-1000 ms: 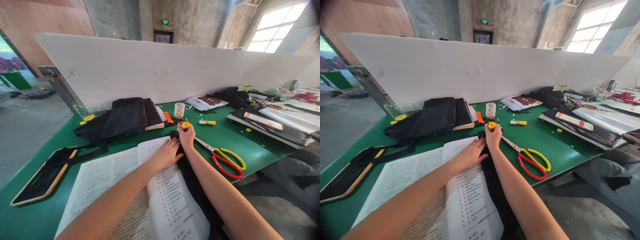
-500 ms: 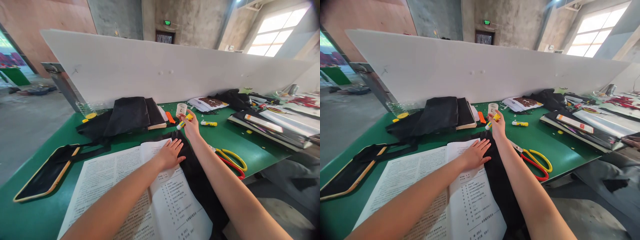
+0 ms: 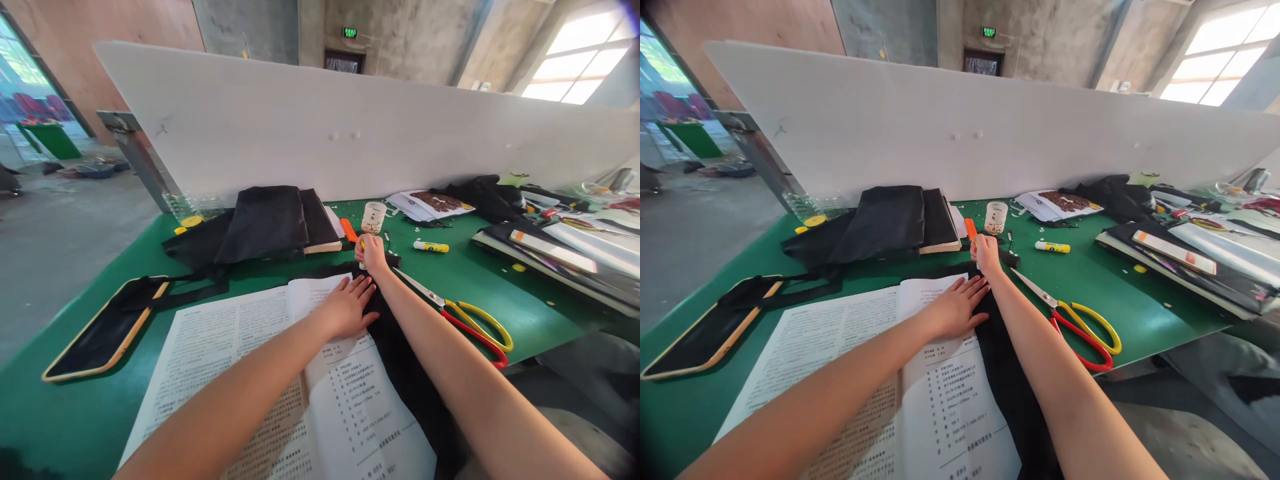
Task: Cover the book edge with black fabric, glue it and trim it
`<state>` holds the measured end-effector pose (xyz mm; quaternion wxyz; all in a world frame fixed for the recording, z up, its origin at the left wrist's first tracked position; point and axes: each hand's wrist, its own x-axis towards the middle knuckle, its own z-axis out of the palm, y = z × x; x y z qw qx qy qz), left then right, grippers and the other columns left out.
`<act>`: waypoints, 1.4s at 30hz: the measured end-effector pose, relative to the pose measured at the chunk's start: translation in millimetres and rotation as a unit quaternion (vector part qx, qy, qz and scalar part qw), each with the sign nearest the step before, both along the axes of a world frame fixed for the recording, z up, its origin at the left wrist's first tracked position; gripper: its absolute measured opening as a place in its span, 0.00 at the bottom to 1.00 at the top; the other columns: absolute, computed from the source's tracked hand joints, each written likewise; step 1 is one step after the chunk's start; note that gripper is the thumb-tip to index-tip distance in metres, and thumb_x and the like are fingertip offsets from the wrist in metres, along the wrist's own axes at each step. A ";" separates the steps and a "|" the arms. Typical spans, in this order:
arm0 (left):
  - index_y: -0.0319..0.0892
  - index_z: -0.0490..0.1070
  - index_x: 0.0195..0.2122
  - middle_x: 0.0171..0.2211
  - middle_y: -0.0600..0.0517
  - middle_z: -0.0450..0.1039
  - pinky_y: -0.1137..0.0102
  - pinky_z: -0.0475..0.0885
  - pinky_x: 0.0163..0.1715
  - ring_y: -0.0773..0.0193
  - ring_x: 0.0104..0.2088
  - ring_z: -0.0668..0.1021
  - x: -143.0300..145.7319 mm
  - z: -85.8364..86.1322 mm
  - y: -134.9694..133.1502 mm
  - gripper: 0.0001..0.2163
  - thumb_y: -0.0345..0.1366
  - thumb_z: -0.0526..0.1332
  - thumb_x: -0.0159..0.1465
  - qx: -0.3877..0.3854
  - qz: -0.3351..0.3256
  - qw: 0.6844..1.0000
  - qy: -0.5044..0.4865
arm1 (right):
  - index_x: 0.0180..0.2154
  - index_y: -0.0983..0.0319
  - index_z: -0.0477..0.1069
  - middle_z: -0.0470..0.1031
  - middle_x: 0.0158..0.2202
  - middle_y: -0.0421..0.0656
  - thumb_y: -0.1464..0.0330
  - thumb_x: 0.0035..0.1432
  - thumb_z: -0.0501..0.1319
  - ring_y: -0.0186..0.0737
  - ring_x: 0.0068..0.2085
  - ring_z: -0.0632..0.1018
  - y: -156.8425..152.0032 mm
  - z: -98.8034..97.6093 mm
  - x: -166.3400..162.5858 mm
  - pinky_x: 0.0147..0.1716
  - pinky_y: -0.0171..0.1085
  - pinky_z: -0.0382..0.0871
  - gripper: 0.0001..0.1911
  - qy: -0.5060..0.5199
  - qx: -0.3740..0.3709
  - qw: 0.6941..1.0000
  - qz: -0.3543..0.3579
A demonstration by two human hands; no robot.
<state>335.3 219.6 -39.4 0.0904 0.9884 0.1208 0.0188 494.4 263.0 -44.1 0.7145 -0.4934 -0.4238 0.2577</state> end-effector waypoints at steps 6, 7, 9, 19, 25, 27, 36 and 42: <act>0.34 0.46 0.65 0.66 0.43 0.45 0.56 0.44 0.63 0.55 0.66 0.48 -1.2 0.6 0.4 0.32 0.51 0.42 0.66 0.007 0.001 1.000 -0.020 | 0.13 0.61 0.52 0.53 0.11 0.34 0.62 0.56 0.54 0.26 0.15 0.57 1.5 6.7 7.9 0.14 0.29 0.49 0.23 -0.028 0.071 0.993 -0.087; 0.34 0.46 0.65 0.66 0.43 0.44 0.55 0.44 0.63 0.55 0.66 0.48 -1.1 0.5 0.6 0.32 0.52 0.42 0.66 0.005 0.001 1.000 -0.017 | 0.13 0.60 0.51 0.52 0.11 0.34 0.61 0.56 0.51 0.26 0.15 0.57 -0.4 11.9 10.9 0.15 0.29 0.49 0.22 -0.023 0.091 0.990 -0.109; 0.35 0.46 0.65 0.67 0.44 0.43 0.55 0.43 0.63 0.55 0.66 0.46 -0.8 0.5 0.9 0.32 0.52 0.41 0.66 -0.004 0.002 1.000 -0.006 | 0.15 0.59 0.48 0.48 0.11 0.33 0.60 0.57 0.46 0.26 0.14 0.54 -4.2 22.2 16.3 0.15 0.29 0.49 0.21 -0.015 0.121 0.983 -0.137; 0.34 0.47 0.65 0.66 0.43 0.46 0.56 0.44 0.63 0.54 0.66 0.48 -1.5 -0.7 0.7 0.32 0.51 0.43 0.66 0.001 0.002 1.000 -0.027 | 0.11 0.61 0.56 0.57 0.11 0.36 0.68 0.47 0.56 0.28 0.15 0.59 -4.6 5.0 -5.5 0.14 0.31 0.49 0.17 -0.069 0.075 0.991 -0.085; 0.35 0.47 0.65 0.67 0.44 0.42 0.55 0.44 0.63 0.54 0.66 0.46 -0.9 0.1 1.0 0.31 0.52 0.40 0.66 -0.009 0.003 1.000 -0.002 | 0.15 0.59 0.50 0.49 0.12 0.33 0.61 0.55 0.48 0.27 0.14 0.54 -9.5 26.7 11.1 0.14 0.30 0.51 0.20 -0.027 0.110 0.985 -0.128; 0.35 0.47 0.64 0.67 0.44 0.43 0.55 0.44 0.63 0.55 0.66 0.46 -1.0 -0.3 1.0 0.32 0.52 0.40 0.66 -0.003 0.002 1.000 -0.009 | 0.14 0.59 0.51 0.49 0.11 0.33 0.60 0.54 0.50 0.27 0.12 0.53 -8.5 22.0 11.9 0.13 0.31 0.49 0.20 -0.029 0.083 0.990 -0.108; 0.36 0.48 0.64 0.66 0.44 0.45 0.56 0.44 0.63 0.55 0.66 0.48 -1.3 -1.2 1.8 0.31 0.53 0.41 0.66 0.003 0.003 1.000 -0.018 | 0.14 0.60 0.57 0.58 0.14 0.36 0.62 0.52 0.56 0.29 0.18 0.63 -14.2 19.5 4.3 0.18 0.30 0.56 0.19 -0.018 0.108 0.986 -0.124; 0.35 0.46 0.65 0.67 0.44 0.41 0.55 0.44 0.63 0.55 0.66 0.45 -0.4 1.5 1.4 0.32 0.52 0.40 0.66 -0.017 0.003 1.000 0.006 | 0.21 0.60 0.56 0.52 0.14 0.31 0.57 0.58 0.55 0.27 0.15 0.57 -13.4 39.5 3.9 0.16 0.30 0.57 0.19 0.053 0.103 0.988 -0.099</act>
